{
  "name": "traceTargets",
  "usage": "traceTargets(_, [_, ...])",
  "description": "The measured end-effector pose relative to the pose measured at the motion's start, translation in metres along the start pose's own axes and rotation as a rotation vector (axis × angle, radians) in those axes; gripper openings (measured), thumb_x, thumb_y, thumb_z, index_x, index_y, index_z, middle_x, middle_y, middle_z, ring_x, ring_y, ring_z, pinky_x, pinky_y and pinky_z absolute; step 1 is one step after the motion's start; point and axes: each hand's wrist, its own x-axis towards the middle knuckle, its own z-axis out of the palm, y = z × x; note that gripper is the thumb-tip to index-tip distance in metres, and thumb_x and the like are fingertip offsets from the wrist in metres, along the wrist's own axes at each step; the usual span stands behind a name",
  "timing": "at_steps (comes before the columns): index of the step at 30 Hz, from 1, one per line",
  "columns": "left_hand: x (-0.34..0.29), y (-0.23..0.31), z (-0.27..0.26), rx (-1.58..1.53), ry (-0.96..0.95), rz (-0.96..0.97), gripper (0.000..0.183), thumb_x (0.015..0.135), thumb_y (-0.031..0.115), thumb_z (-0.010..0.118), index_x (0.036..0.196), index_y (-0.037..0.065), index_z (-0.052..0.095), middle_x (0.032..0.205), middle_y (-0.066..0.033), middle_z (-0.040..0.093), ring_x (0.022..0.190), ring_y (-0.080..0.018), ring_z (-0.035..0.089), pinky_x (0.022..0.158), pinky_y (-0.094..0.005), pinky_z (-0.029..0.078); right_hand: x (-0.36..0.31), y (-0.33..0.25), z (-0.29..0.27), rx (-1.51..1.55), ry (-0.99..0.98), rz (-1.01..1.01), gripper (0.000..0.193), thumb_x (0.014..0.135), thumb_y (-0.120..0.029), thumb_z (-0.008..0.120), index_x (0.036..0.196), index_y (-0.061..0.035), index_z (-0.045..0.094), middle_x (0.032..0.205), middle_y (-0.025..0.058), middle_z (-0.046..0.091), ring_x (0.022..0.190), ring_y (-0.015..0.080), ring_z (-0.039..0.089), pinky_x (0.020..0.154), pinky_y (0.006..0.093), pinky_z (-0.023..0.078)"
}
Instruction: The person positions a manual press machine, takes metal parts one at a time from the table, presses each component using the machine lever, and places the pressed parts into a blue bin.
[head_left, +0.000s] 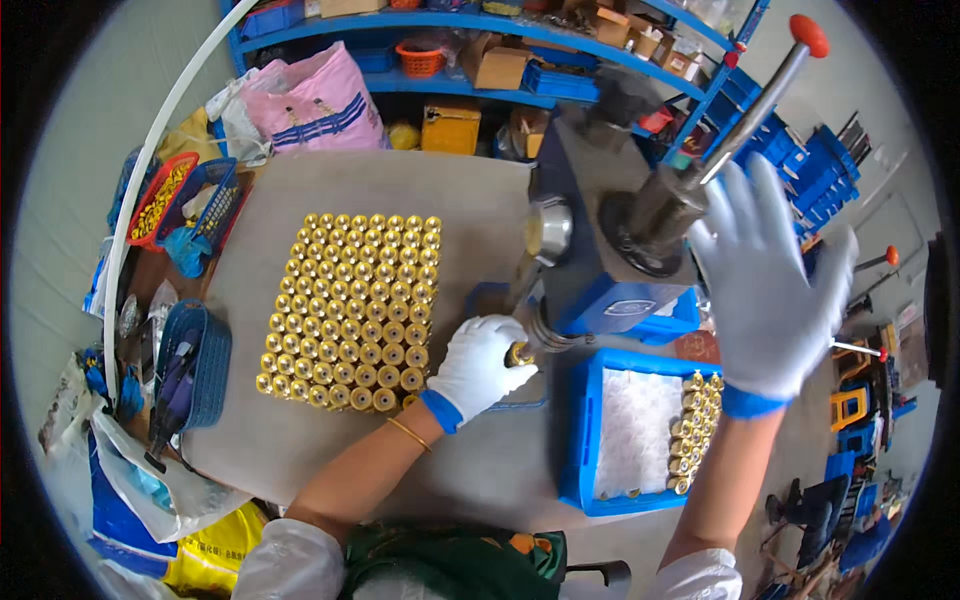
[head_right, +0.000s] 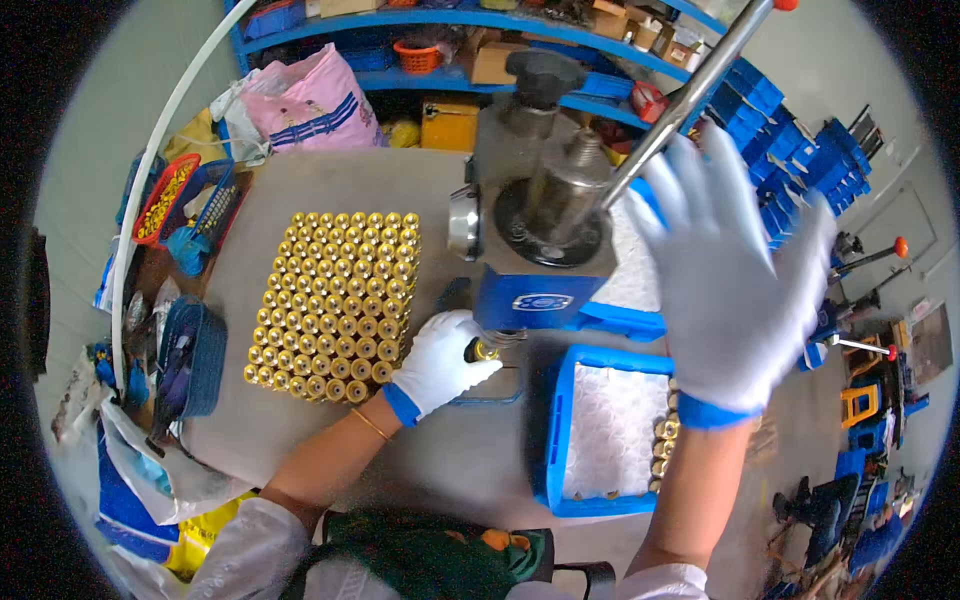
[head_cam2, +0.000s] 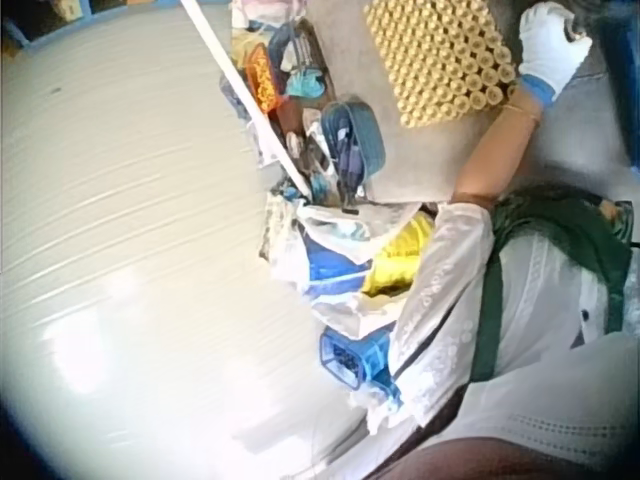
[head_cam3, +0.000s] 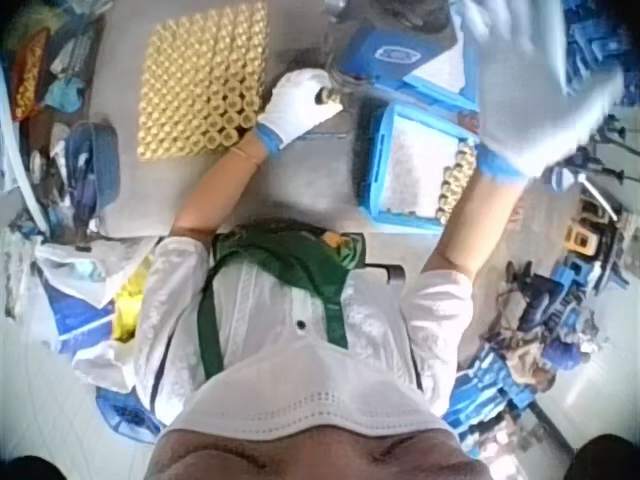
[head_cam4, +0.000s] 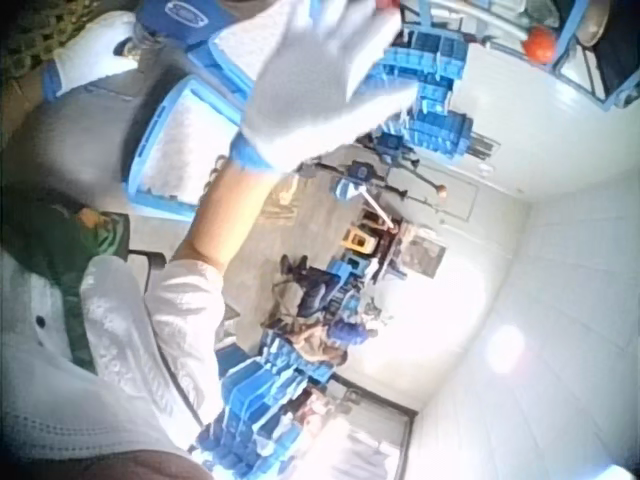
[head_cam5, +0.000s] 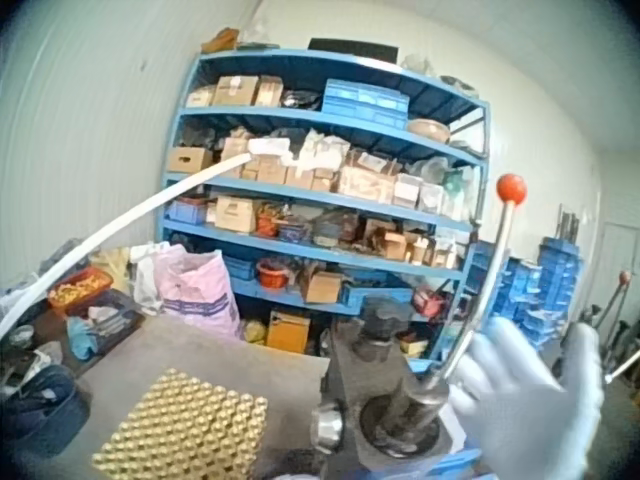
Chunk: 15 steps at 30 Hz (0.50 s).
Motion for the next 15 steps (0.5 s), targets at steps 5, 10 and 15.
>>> traceTargets(5, [-0.021,-0.025,-0.065,0.253,0.018,0.032,0.031,0.070,0.029,0.082,0.092,0.011,0.069,0.122,-0.0143,0.058,0.119,-0.0376,0.050,0.102,-0.0472,0.039,-0.073,-0.031,-0.062,-0.224,0.426,-0.212,0.094,0.096,-0.071,0.026,0.157,-0.0001,0.014,0.162,0.0233,0.018,0.150,0.0374,0.018,0.120,0.0498,0.012])
traceTargets(10, [-0.073,-0.037,-0.105,0.298,-0.190,0.029,0.035,0.070,0.034,0.083,0.101,0.021,0.073,0.139,-0.0133,0.048,0.133,-0.0441,0.036,0.111,-0.0557,0.028,-0.141,-0.086,-0.161,-0.205,0.198,0.000,0.079,0.102,-0.056,0.038,0.155,-0.0010,0.020,0.158,0.0192,0.029,0.141,0.0303,0.036,0.113,0.0429,0.035])
traceTargets(15, [-0.087,-0.032,-0.104,0.373,-0.193,-0.008,0.036,0.071,0.036,0.081,0.103,0.022,0.074,0.140,-0.0131,0.049,0.134,-0.0436,0.036,0.111,-0.0572,0.026,-0.148,-0.074,-0.161,-0.206,0.275,0.002,0.075,0.102,-0.053,0.041,0.153,-0.0001,0.026,0.155,0.0191,0.032,0.138,0.0291,0.040,0.110,0.0400,0.040])
